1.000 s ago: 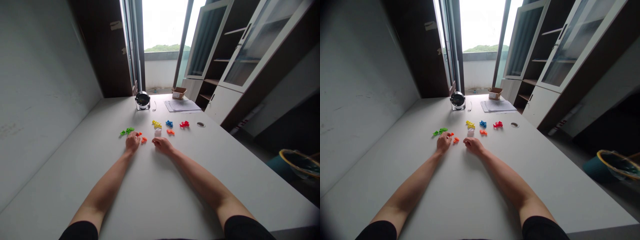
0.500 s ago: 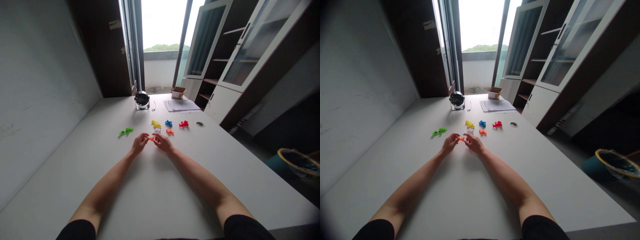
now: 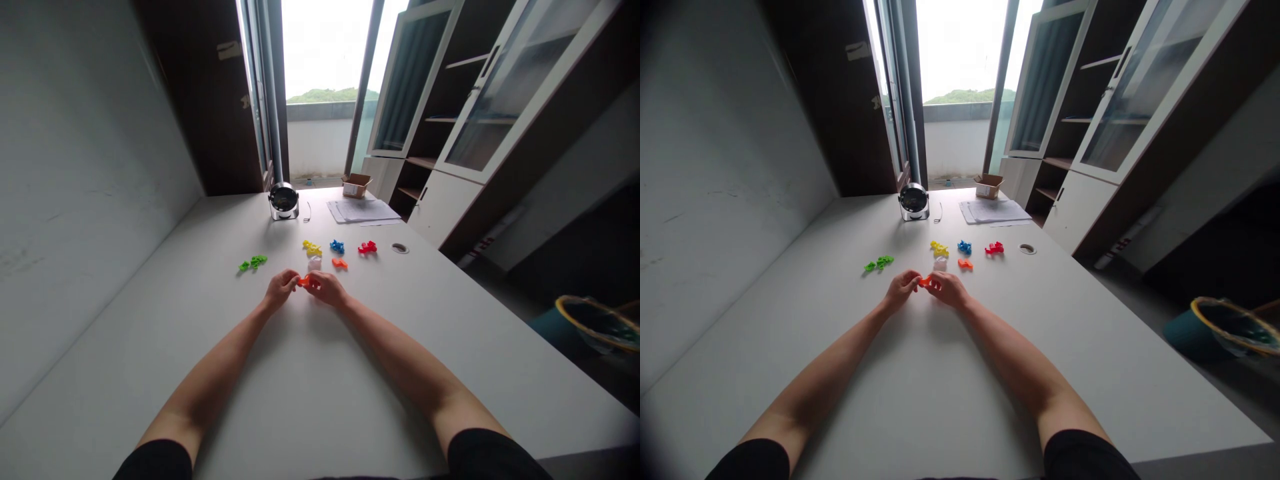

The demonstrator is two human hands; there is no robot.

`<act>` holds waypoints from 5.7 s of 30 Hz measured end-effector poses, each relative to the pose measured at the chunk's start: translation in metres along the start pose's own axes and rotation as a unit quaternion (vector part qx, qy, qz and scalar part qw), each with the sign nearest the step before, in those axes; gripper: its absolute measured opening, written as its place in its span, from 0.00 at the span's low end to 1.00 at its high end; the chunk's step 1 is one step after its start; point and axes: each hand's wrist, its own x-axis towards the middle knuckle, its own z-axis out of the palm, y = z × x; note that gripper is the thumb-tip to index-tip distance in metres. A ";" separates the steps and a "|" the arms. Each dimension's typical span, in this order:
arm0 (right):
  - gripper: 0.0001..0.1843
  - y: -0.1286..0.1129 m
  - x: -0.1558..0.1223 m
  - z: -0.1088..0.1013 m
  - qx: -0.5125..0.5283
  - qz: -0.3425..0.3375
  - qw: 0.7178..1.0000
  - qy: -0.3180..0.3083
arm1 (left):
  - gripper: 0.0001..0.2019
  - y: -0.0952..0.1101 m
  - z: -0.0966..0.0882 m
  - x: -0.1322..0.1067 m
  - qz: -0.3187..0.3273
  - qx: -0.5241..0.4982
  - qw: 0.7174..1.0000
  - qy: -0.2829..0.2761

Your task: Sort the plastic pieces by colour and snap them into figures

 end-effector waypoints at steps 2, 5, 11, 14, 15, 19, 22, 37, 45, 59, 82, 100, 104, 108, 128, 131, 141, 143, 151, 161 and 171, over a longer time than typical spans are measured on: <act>0.06 -0.003 0.000 -0.002 0.009 0.010 1.000 0.004 | 0.14 0.000 0.000 0.000 -0.006 0.011 1.000 0.004; 0.09 -0.006 -0.001 -0.003 0.011 0.014 1.000 0.006 | 0.14 -0.001 -0.001 0.000 -0.016 0.022 1.000 0.009; 0.07 -0.002 -0.001 -0.003 -0.025 -0.014 1.000 -0.007 | 0.12 -0.005 -0.002 0.000 -0.018 0.039 0.999 0.021; 0.09 0.001 -0.001 -0.003 -0.048 -0.024 0.998 -0.018 | 0.12 -0.005 -0.002 0.001 -0.018 0.054 0.998 0.022; 0.08 0.001 -0.001 -0.003 -0.048 -0.025 0.998 -0.020 | 0.12 -0.005 -0.001 0.001 -0.019 0.060 0.998 0.022; 0.09 -0.002 0.000 -0.002 -0.029 -0.009 0.999 -0.016 | 0.12 -0.003 -0.002 0.001 -0.022 0.076 0.996 0.039; 0.12 -0.003 -0.001 -0.002 -0.017 0.005 1.000 -0.012 | 0.12 -0.003 -0.005 0.001 -0.023 0.081 0.996 0.042; 0.13 0.000 -0.001 -0.001 -0.032 -0.029 0.999 -0.028 | 0.12 -0.006 -0.009 0.002 -0.036 0.104 0.994 0.027; 0.12 -0.001 0.001 -0.003 -0.098 -0.100 0.990 -0.027 | 0.12 -0.008 -0.010 0.002 -0.046 0.131 0.990 0.021; 0.12 -0.001 0.001 -0.003 -0.133 -0.120 0.983 -0.033 | 0.14 0.003 -0.010 0.000 -0.051 0.194 0.979 0.020; 0.13 -0.006 0.002 -0.005 -0.169 -0.140 0.975 -0.025 | 0.14 0.003 -0.011 0.000 -0.049 0.213 0.976 0.010; 0.09 -0.003 0.002 -0.003 -0.115 -0.081 0.990 0.000 | 0.10 0.003 -0.012 -0.001 -0.002 0.303 0.952 0.052; 0.09 -0.002 0.001 -0.003 -0.096 -0.076 0.992 -0.001 | 0.08 -0.001 -0.015 0.000 0.010 0.304 0.950 0.063; 0.08 -0.002 0.000 -0.003 -0.086 -0.055 0.995 0.006 | 0.08 0.000 -0.015 -0.001 0.034 0.291 0.955 0.039; 0.09 0.001 -0.001 -0.003 -0.056 -0.020 0.998 -0.017 | 0.10 0.005 -0.009 -0.004 0.040 0.241 0.969 -0.037; 0.08 0.001 -0.002 -0.002 -0.062 -0.019 0.998 -0.010 | 0.12 0.005 -0.009 -0.004 0.039 0.258 0.964 -0.049; 0.09 0.004 -0.001 -0.003 -0.042 -0.010 0.999 -0.016 | 0.15 0.004 -0.012 -0.003 0.056 0.271 0.960 -0.050; 0.10 0.004 -0.001 -0.003 -0.042 -0.007 0.999 -0.014 | 0.15 0.004 -0.013 -0.003 0.063 0.274 0.958 -0.050; 0.13 0.002 -0.001 -0.004 -0.047 0.008 0.999 0.012 | 0.14 0.005 -0.011 -0.005 0.051 0.275 0.960 -0.032; 0.17 0.007 -0.002 0.004 -0.060 -0.020 0.998 -0.001 | 0.15 0.014 -0.013 -0.006 0.019 0.255 0.965 -0.064; 0.12 0.005 -0.003 0.002 -0.042 -0.032 0.999 -0.007 | 0.17 0.010 -0.014 -0.004 0.004 0.253 0.963 -0.098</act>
